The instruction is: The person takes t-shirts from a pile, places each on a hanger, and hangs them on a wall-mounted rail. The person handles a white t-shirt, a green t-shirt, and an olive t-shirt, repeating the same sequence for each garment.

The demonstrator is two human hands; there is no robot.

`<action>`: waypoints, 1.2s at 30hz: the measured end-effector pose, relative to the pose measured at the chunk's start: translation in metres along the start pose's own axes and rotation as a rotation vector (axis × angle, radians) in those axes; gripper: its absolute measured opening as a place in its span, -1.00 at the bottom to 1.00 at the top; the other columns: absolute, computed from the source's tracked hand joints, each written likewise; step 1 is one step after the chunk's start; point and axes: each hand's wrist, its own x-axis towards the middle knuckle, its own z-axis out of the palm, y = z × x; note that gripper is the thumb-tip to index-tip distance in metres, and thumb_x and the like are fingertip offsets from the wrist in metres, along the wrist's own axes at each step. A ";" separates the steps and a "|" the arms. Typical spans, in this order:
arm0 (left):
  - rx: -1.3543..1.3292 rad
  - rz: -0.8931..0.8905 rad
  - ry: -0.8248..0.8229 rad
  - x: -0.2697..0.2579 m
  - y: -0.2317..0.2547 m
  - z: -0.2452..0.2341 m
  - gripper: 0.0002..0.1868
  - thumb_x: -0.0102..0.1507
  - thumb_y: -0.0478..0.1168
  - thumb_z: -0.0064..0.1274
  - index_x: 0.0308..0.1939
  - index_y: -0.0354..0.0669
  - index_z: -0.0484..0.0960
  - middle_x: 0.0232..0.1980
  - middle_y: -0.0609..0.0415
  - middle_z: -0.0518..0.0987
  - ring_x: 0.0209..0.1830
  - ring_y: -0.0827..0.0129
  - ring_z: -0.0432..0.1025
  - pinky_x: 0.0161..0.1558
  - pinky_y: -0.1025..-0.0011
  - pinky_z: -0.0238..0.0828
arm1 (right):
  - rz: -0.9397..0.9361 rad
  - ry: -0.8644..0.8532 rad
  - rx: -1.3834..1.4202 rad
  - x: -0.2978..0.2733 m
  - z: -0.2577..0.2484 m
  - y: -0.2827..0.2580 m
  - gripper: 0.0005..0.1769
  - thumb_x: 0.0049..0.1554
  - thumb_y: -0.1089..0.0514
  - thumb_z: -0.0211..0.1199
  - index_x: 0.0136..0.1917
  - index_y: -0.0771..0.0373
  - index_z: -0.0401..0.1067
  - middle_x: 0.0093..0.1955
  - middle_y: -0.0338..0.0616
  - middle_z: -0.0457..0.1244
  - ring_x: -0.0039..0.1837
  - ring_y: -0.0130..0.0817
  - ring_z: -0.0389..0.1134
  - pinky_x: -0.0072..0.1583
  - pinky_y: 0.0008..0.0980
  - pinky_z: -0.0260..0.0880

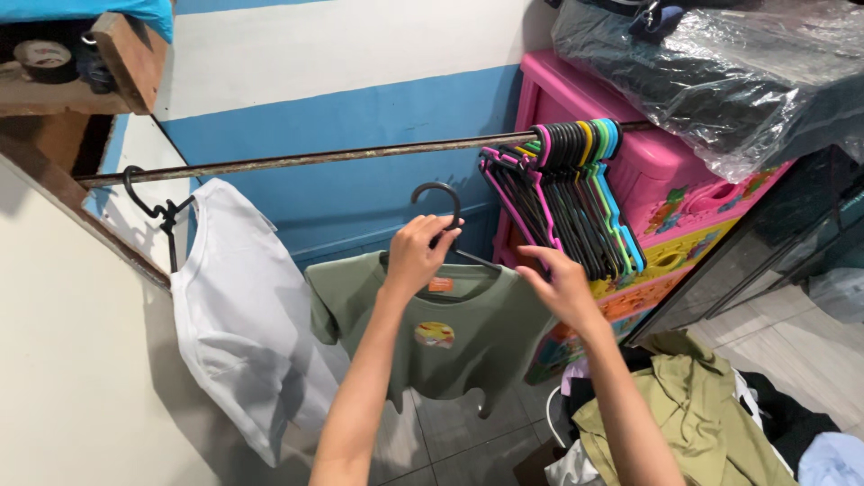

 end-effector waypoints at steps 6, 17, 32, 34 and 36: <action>-0.035 0.008 0.027 -0.002 0.002 0.011 -0.83 0.29 -0.23 0.20 -0.05 -0.14 0.70 -0.28 0.05 0.60 -0.26 0.15 0.46 -0.20 0.24 0.40 | 0.339 -0.238 -0.003 0.024 0.034 -0.020 -0.60 0.11 0.05 0.40 0.21 0.15 0.55 -0.14 -0.03 0.43 -0.15 -0.24 0.46 -0.06 -0.32 0.41; 0.064 -0.289 0.037 -0.053 -0.123 -0.006 -0.69 0.38 -0.14 0.04 0.16 -0.06 0.69 0.15 -0.02 0.65 0.18 0.10 0.47 0.23 0.25 0.34 | 0.200 -0.023 0.117 0.013 0.005 0.060 -0.77 0.19 0.14 0.36 0.09 0.29 0.59 -0.26 -0.23 0.35 -0.21 -0.57 0.26 -0.15 -0.49 0.28; -0.515 -0.582 -0.158 -0.102 -0.247 -0.027 -0.78 0.34 -0.28 0.08 0.00 -0.26 0.74 -0.14 0.11 0.71 -0.16 0.57 0.50 -0.08 0.51 0.43 | 0.273 0.021 0.180 0.002 -0.056 0.098 -0.76 0.22 0.18 0.33 0.13 0.32 0.56 -0.23 -0.45 0.32 -0.18 -0.72 0.22 -0.17 -0.61 0.19; -0.318 -0.612 -0.146 -0.087 -0.223 -0.034 -0.78 0.34 -0.23 0.11 0.00 -0.18 0.76 -0.10 0.07 0.70 -0.12 0.44 0.52 -0.04 0.43 0.44 | 0.284 0.030 0.196 0.001 -0.055 0.098 -0.76 0.22 0.18 0.34 0.13 0.32 0.56 -0.23 -0.45 0.31 -0.18 -0.71 0.20 -0.17 -0.60 0.18; 0.199 -0.641 -0.124 -0.073 -0.187 -0.038 -0.76 0.29 -0.18 0.09 -0.02 -0.04 0.78 -0.07 0.03 0.72 -0.06 0.23 0.58 0.00 0.31 0.48 | 0.341 0.031 0.151 0.002 -0.047 0.097 -0.76 0.21 0.17 0.36 0.12 0.30 0.59 -0.33 -0.39 0.21 -0.27 -0.66 0.10 -0.25 -0.53 0.06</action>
